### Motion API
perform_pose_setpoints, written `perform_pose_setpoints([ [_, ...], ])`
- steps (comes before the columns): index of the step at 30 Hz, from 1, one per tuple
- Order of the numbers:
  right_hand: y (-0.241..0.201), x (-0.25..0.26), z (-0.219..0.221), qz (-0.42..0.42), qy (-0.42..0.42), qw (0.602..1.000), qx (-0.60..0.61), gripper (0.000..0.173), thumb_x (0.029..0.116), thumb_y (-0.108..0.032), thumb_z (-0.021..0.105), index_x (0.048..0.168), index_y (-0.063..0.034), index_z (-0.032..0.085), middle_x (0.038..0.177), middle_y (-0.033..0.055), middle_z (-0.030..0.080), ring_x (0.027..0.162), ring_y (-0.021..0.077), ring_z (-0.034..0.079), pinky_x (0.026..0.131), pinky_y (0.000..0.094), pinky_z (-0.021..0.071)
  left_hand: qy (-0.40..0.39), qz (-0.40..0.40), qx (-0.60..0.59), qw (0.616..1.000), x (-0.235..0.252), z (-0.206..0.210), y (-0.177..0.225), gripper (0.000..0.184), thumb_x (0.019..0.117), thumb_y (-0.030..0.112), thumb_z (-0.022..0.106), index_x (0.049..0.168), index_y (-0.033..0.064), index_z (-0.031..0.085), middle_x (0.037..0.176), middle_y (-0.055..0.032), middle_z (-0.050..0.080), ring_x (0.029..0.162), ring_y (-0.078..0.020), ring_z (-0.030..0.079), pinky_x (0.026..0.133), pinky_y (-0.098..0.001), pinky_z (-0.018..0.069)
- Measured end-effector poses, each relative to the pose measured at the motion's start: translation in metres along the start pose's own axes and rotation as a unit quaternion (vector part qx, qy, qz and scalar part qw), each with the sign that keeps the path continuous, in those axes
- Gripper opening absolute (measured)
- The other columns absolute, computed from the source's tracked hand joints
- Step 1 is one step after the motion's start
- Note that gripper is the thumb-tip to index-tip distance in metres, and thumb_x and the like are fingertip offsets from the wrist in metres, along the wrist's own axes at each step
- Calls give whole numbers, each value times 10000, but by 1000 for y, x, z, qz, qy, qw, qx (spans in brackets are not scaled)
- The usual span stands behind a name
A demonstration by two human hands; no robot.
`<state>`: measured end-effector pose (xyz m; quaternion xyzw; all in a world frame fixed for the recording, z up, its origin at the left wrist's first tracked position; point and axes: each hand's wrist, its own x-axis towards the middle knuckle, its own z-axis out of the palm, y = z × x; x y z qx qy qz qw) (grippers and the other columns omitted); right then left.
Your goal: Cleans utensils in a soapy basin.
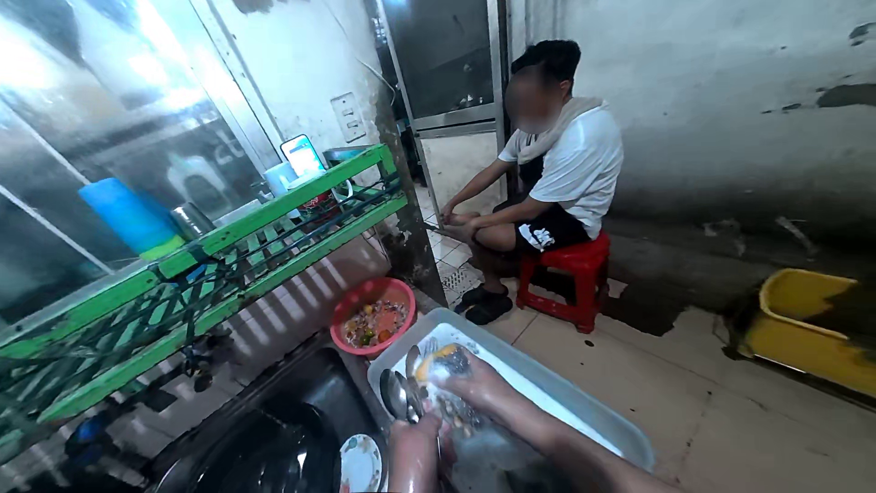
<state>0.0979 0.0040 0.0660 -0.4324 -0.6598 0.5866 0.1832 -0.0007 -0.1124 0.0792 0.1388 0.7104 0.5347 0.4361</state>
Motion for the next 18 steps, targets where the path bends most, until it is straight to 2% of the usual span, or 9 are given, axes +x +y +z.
perform_pose_setpoints([
  [3, 1, 20, -3, -35, 33, 989, -138, 633, 972, -227, 702, 1524, -59, 442, 1389, 239, 604, 1320, 364, 576, 1131, 521, 428, 2, 1, 2, 1000, 1, 3, -5, 59, 1020, 27, 563, 995, -25, 576, 643, -51, 598, 459, -96, 541, 446, -229, 480],
  [5, 5, 15, 6, -65, 45, 988, -135, 591, 961, -160, 680, 1505, -71, 464, 1342, 227, 637, 1277, 361, 609, 1103, 519, 460, 4, 4, -4, 1000, 1, 2, -3, 80, 1015, 21, 558, 942, -9, 564, 614, -48, 584, 448, -99, 535, 433, -227, 468],
  [8, 8, 4, 13, -95, -11, 988, -123, 592, 951, -125, 690, 1491, -51, 460, 1312, 252, 639, 1236, 382, 626, 1070, 535, 478, 8, 5, 8, 1000, 1, -4, -1, 141, 1010, 22, 550, 870, 10, 549, 550, -35, 555, 420, -96, 520, 415, -221, 447],
  [11, 9, 24, 4, -78, 2, 980, -182, 593, 953, -174, 689, 1502, -107, 478, 1329, 235, 642, 1258, 400, 613, 1075, 582, 465, -13, 4, -33, 999, -1, -6, -7, 100, 1017, -28, 496, 929, -17, 541, 540, -38, 541, 390, -79, 496, 374, -199, 422],
  [13, 4, 37, -6, -61, 66, 989, -119, 555, 974, -184, 671, 1488, -67, 499, 1359, 243, 623, 1292, 383, 592, 1111, 553, 442, -36, -5, -74, 997, 0, -8, -9, 75, 1020, -50, 459, 1019, -29, 531, 582, -43, 549, 393, -71, 488, 365, -189, 419],
  [15, 0, 41, -12, -17, 119, 991, 66, 587, 1005, -218, 674, 1505, -11, 447, 1371, 253, 599, 1273, 339, 597, 1099, 488, 461, -52, -9, -85, 995, -2, -12, -7, 79, 1032, -36, 461, 1054, -32, 537, 610, -48, 559, 401, -76, 493, 372, -194, 433],
  [17, 5, 37, -9, 30, 96, 972, 212, 644, 1027, -344, 640, 1532, -41, 380, 1307, 225, 619, 1155, 287, 646, 989, 457, 532, -72, -13, -87, 994, -5, -15, -4, 92, 1062, 22, 470, 1041, -25, 547, 616, -47, 565, 412, -76, 503, 386, -196, 447],
  [18, 10, 31, -4, 37, 58, 971, 227, 669, 1026, -389, 627, 1538, -48, 365, 1298, 214, 622, 1137, 275, 653, 970, 457, 546, -90, -16, -89, 992, -6, -17, -3, 121, 1073, 54, 468, 1036, -23, 553, 615, -48, 569, 418, -80, 512, 395, -200, 457],
])
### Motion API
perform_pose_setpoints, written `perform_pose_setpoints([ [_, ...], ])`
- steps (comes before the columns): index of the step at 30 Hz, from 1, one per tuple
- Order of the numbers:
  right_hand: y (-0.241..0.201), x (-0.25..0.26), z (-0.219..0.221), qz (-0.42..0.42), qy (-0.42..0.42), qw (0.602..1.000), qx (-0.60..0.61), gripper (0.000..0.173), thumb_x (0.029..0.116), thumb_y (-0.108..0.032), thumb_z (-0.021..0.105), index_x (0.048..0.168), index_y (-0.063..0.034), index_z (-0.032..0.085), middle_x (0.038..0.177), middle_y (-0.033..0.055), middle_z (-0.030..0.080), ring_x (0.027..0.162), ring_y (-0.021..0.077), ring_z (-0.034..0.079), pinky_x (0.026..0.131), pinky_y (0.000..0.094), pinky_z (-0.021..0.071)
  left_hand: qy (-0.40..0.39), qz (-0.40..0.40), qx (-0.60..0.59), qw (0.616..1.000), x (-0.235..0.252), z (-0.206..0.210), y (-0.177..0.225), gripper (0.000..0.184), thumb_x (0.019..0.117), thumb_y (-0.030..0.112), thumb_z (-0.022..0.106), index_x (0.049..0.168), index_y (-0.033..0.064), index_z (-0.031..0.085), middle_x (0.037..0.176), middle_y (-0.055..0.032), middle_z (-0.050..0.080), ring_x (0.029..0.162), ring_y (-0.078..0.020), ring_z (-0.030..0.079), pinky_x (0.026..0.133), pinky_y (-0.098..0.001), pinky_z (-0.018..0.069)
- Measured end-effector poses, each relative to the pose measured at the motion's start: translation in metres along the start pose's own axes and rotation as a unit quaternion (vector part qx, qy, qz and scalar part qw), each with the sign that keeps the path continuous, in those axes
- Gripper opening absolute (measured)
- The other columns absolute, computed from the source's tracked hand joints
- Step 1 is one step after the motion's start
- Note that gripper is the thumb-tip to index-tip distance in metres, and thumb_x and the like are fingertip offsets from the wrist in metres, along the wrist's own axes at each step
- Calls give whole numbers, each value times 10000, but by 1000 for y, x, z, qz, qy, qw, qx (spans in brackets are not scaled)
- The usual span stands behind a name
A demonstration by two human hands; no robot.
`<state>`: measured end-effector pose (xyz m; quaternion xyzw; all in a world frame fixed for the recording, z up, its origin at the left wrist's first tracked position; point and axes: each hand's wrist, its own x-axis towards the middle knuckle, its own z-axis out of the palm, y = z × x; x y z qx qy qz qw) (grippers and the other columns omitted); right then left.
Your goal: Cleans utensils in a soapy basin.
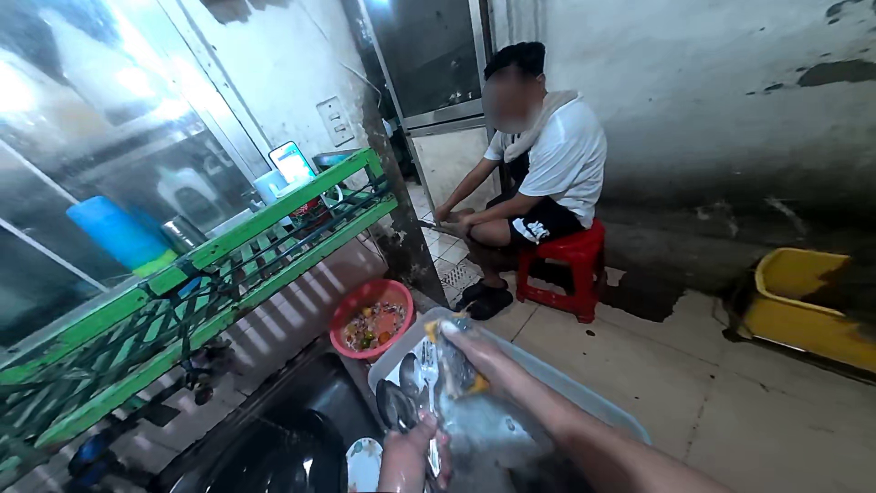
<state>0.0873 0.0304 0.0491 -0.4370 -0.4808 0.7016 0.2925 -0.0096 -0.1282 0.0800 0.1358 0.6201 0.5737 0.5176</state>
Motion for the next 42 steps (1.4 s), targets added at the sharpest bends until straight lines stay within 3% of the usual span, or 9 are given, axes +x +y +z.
perform_pose_setpoints([
  [4, -7, -22, 8, -37, -27, 993, -105, 623, 948, -205, 721, 1482, -4, 471, 1355, 213, 611, 1241, 278, 609, 1075, 459, 479, -39, -15, 8, 999, -1, -4, 1, 198, 1088, 107, 458, 1012, -13, 596, 615, -64, 611, 453, -118, 563, 442, -245, 501],
  [9, -20, -7, 2, -47, 79, 988, 124, 389, 1002, -161, 663, 1343, -15, 546, 1027, 164, 689, 867, 220, 696, 771, 393, 596, 26, 34, 25, 999, 5, 6, 2, 148, 1079, 79, 493, 989, -19, 560, 620, -59, 593, 429, -85, 528, 409, -205, 470],
  [16, -18, -36, 15, -36, -11, 999, -28, 444, 950, -162, 699, 1343, -6, 562, 1111, 128, 688, 966, 169, 683, 863, 364, 572, 53, 61, 19, 997, 12, 11, 10, 321, 1105, 188, 465, 902, -16, 606, 563, -39, 573, 408, -66, 486, 400, -190, 408],
  [20, -32, -33, -13, 29, -132, 963, -233, 465, 955, -218, 703, 1345, -3, 572, 1168, 184, 665, 1046, 261, 658, 946, 469, 534, -5, 158, -49, 986, 18, -1, 2, 260, 1088, 90, 443, 1197, -57, 627, 1160, -138, 716, 997, -187, 705, 848, -333, 591],
  [23, -17, -45, -1, 30, -253, 888, -383, 554, 923, -196, 732, 1409, -3, 549, 1296, 252, 631, 1206, 368, 615, 1057, 581, 464, -49, 127, -20, 991, 23, 3, 2, 253, 1074, 118, 489, 1154, -29, 678, 1102, -124, 734, 1038, -190, 695, 946, -371, 562],
  [26, -11, -51, -4, 8, -373, 797, -476, 506, 948, -162, 723, 1388, 13, 546, 1240, 259, 644, 1136, 373, 638, 993, 595, 484, -64, 63, -97, 991, 38, 1, 4, 254, 1093, 153, 467, 1103, -29, 644, 812, -108, 720, 740, -196, 716, 729, -360, 613],
  [29, -13, -44, -31, 36, -324, 837, -439, 563, 939, -119, 727, 1442, -6, 499, 1286, 236, 637, 1180, 341, 634, 1040, 549, 488, -59, 27, -150, 987, 46, -8, 5, 283, 1113, 191, 419, 1106, -8, 619, 613, -16, 531, 460, -119, 529, 487, -284, 544],
  [33, -32, -43, -39, -10, -118, 970, -212, 636, 879, -187, 755, 1422, -30, 463, 1124, 111, 674, 955, 169, 692, 849, 363, 594, -106, -27, 1, 994, 36, 5, -2, 285, 1116, 230, 429, 1099, 23, 625, 620, 11, 539, 456, -81, 504, 471, -237, 495],
  [42, -2, -33, -13, -20, -43, 961, -271, 683, 919, -125, 740, 1512, -34, 412, 1331, 222, 620, 1212, 295, 632, 1045, 470, 507, 43, -38, 132, 990, 37, 31, -2, 153, 1031, 93, 557, 898, 21, 576, 589, -3, 547, 459, -79, 522, 472, -231, 469],
])
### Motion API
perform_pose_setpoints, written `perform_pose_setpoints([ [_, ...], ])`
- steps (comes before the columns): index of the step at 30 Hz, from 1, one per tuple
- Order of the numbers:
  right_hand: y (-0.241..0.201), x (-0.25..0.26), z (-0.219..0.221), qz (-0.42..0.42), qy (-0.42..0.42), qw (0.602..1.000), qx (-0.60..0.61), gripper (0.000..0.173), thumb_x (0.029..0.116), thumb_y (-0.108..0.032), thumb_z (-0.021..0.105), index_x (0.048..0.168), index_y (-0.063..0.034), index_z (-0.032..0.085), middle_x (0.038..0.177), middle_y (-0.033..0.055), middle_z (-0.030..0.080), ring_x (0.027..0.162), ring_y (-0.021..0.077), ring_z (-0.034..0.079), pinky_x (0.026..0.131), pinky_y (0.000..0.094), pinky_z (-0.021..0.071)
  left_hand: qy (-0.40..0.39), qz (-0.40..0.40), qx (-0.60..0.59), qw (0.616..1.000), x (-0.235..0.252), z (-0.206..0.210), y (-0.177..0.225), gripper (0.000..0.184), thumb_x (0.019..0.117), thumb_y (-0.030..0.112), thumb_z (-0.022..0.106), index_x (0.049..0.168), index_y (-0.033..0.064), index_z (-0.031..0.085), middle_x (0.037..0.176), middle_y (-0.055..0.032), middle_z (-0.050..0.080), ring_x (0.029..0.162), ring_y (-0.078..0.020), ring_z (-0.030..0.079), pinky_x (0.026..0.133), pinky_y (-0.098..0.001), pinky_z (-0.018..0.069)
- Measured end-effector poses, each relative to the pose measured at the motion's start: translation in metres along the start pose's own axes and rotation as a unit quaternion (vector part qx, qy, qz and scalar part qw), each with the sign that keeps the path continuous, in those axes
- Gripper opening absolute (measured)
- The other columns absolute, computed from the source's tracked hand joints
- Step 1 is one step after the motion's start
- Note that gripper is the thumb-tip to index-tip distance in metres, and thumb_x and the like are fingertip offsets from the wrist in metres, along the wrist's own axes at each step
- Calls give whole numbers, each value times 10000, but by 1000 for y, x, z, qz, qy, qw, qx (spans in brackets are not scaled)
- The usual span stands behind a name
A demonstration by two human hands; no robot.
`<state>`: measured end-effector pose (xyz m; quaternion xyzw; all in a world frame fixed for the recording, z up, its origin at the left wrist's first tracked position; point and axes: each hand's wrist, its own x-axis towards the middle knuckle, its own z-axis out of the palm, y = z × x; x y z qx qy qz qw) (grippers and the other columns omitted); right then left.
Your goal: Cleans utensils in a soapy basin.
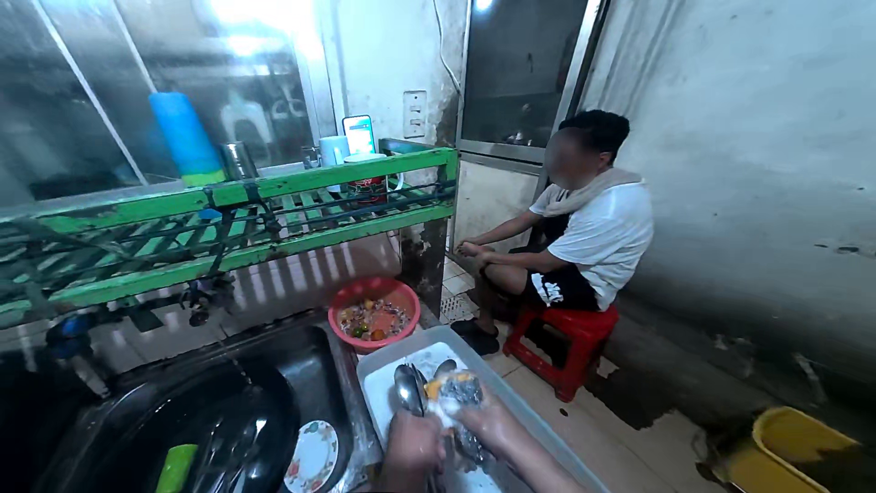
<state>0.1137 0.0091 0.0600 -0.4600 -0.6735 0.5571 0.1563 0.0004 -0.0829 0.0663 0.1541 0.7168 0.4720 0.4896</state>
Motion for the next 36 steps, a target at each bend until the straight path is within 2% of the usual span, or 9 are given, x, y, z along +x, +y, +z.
perform_pose_setpoints([
  [5, -7, 23, -8, -13, 53, 991, -119, 656, 984, -219, 692, 1535, -19, 398, 1397, 249, 592, 1316, 351, 576, 1133, 504, 427, 11, -38, -8, 999, 1, 6, -3, 106, 1025, 62, 556, 927, 26, 540, 590, -9, 530, 423, -68, 466, 419, -211, 406],
  [11, -9, 22, 4, -21, -20, 985, -168, 640, 960, -133, 674, 1535, -43, 409, 1344, 261, 620, 1275, 378, 601, 1096, 533, 451, 9, -42, -14, 999, 3, 0, -5, 129, 1008, 43, 557, 880, 33, 543, 571, -6, 544, 418, -73, 486, 416, -218, 419],
  [16, 6, 53, -9, -39, 146, 986, 70, 694, 972, -234, 691, 1538, 0, 364, 1366, 247, 597, 1240, 316, 614, 1059, 482, 493, -33, 6, -103, 994, 0, -7, -17, 216, 1017, 35, 537, 803, 34, 569, 537, -9, 550, 424, -77, 499, 430, -219, 430],
  [19, 4, 43, -13, -13, 77, 986, 149, 764, 984, -322, 665, 1575, -36, 274, 1364, 232, 583, 1192, 292, 627, 995, 468, 532, -94, 31, -145, 984, -2, -14, -22, 201, 1017, 38, 522, 826, 44, 585, 596, -8, 589, 455, -67, 516, 446, -211, 446],
  [23, -14, 29, -13, -13, 44, 996, 75, 633, 927, -215, 746, 1450, 18, 476, 1286, 205, 640, 1160, 256, 644, 1019, 440, 520, -155, 32, -143, 977, -7, -19, -20, 175, 1065, 113, 488, 957, 36, 603, 683, -21, 643, 496, -73, 559, 467, -216, 484],
  [25, -13, 33, -21, -62, 113, 979, 159, 526, 937, -124, 699, 1396, 45, 507, 1179, 179, 668, 1033, 209, 673, 918, 382, 564, -137, 34, -122, 982, -10, -22, -19, 169, 1075, 134, 497, 1048, 6, 603, 725, -39, 664, 509, -78, 571, 479, -218, 493],
  [28, -11, 34, -20, -63, 137, 928, 342, 265, 1027, -142, 536, 1239, 17, 548, 879, 99, 680, 728, 154, 686, 648, 331, 604, -66, 40, -91, 993, -8, -17, -13, 171, 1061, 154, 551, 979, 8, 581, 652, -27, 626, 462, -66, 530, 452, -209, 464],
  [33, -16, 9, 25, 18, 81, 981, 175, 544, 949, -114, 693, 1426, 32, 475, 1189, 193, 664, 1037, 235, 677, 916, 420, 561, -26, -5, -47, 999, -2, -6, 7, 163, 1065, 168, 542, 957, 46, 531, 556, 21, 475, 439, -66, 456, 451, -215, 412],
  [36, -16, 18, -3, 30, 37, 997, 55, 546, 983, -252, 689, 1428, 0, 501, 1219, 192, 664, 1082, 255, 670, 956, 449, 543, -29, 23, -79, 996, 0, -13, 0, 200, 1068, 179, 558, 1091, 6, 655, 646, 0, 589, 496, -68, 510, 495, -212, 435],
])
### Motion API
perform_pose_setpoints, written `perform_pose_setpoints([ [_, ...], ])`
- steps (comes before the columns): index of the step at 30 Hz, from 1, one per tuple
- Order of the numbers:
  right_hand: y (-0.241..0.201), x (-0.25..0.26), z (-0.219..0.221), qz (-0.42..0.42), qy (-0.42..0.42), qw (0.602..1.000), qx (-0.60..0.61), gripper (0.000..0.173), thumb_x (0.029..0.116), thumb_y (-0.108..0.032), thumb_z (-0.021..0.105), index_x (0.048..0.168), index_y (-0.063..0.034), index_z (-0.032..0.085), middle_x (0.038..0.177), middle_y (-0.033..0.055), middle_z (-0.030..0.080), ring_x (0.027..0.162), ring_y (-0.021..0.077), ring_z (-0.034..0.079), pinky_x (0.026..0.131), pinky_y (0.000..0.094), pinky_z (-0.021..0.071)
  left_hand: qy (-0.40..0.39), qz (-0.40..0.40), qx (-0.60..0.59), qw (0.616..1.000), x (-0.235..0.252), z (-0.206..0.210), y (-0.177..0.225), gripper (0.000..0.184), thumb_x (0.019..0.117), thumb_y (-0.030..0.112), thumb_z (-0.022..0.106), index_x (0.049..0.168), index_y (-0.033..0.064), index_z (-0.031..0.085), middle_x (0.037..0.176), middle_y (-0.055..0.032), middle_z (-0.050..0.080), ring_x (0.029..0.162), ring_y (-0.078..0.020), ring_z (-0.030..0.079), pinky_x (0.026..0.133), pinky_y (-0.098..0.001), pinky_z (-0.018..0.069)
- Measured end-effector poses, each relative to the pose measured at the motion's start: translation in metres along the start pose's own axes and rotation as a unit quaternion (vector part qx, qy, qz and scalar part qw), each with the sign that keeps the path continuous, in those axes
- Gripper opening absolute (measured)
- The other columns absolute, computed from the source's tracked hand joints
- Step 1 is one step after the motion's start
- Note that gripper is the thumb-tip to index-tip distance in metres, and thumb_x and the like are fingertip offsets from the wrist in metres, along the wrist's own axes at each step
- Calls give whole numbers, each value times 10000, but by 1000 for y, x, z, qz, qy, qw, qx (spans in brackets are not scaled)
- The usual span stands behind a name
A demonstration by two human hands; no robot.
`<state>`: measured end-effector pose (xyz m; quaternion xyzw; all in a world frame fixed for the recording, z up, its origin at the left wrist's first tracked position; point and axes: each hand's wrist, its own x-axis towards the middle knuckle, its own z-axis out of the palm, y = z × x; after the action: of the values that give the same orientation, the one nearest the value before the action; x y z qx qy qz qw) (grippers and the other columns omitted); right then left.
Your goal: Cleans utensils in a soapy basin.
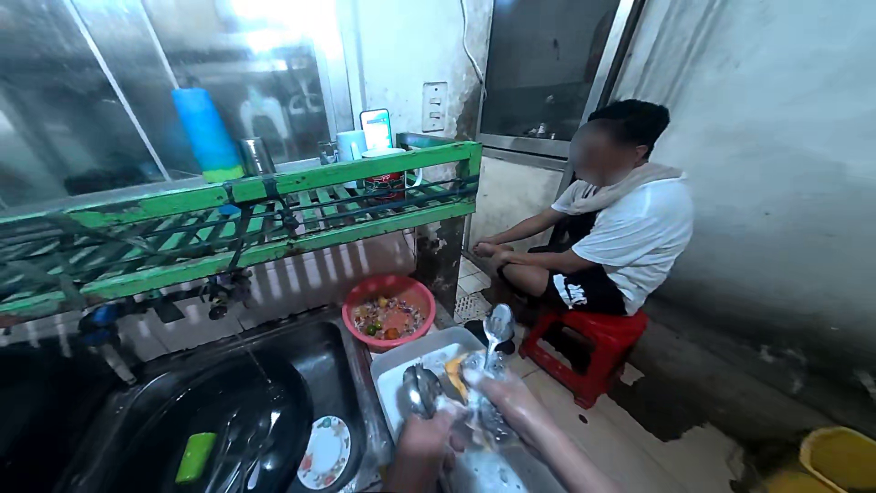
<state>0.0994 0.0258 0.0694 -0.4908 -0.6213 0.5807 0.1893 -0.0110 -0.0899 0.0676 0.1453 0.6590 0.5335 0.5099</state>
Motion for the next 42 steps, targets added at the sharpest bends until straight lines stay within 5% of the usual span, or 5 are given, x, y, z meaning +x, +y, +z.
perform_pose_setpoints([
  [6, 6, -7, -13, 54, -297, 918, -258, 534, 969, -303, 698, 1408, -35, 558, 1262, 221, 657, 1157, 337, 647, 1031, 563, 493, -111, 70, -99, 986, 7, -13, -14, 214, 1003, 50, 596, 1200, -24, 631, 1060, -105, 718, 970, -168, 690, 890, -356, 576],
  [11, 19, -22, -4, -3, -385, 865, -321, 618, 977, -257, 698, 1491, -9, 461, 1328, 276, 613, 1233, 390, 606, 1072, 599, 446, -115, 55, -112, 985, 22, -17, -14, 227, 1040, 94, 541, 1211, -13, 647, 804, -51, 693, 735, -150, 683, 746, -338, 595],
  [22, 11, -15, -21, -5, -44, 977, 209, 507, 899, -66, 664, 1366, -21, 473, 987, 115, 696, 821, 182, 710, 731, 363, 621, -2, -30, 58, 998, 16, 17, -3, 182, 1037, 170, 612, 953, 10, 589, 643, -20, 581, 478, -103, 548, 488, -260, 508],
  [34, 1, -4, -38, -8, -85, 946, 312, 263, 995, -129, 522, 1240, -36, 536, 922, 89, 715, 807, 167, 720, 715, 354, 627, -236, 46, -82, 967, 3, 2, -29, 245, 1045, 132, 442, 934, 77, 654, 649, 35, 601, 509, -44, 534, 502, -207, 487],
  [42, -7, -26, -35, -11, -64, 997, 40, 559, 965, -151, 671, 1456, -22, 435, 1142, 140, 666, 987, 193, 687, 875, 364, 582, -20, -5, -120, 993, 9, 8, -16, 80, 1046, 59, 546, 998, 4, 580, 596, -30, 553, 461, -105, 555, 453, -240, 509],
])
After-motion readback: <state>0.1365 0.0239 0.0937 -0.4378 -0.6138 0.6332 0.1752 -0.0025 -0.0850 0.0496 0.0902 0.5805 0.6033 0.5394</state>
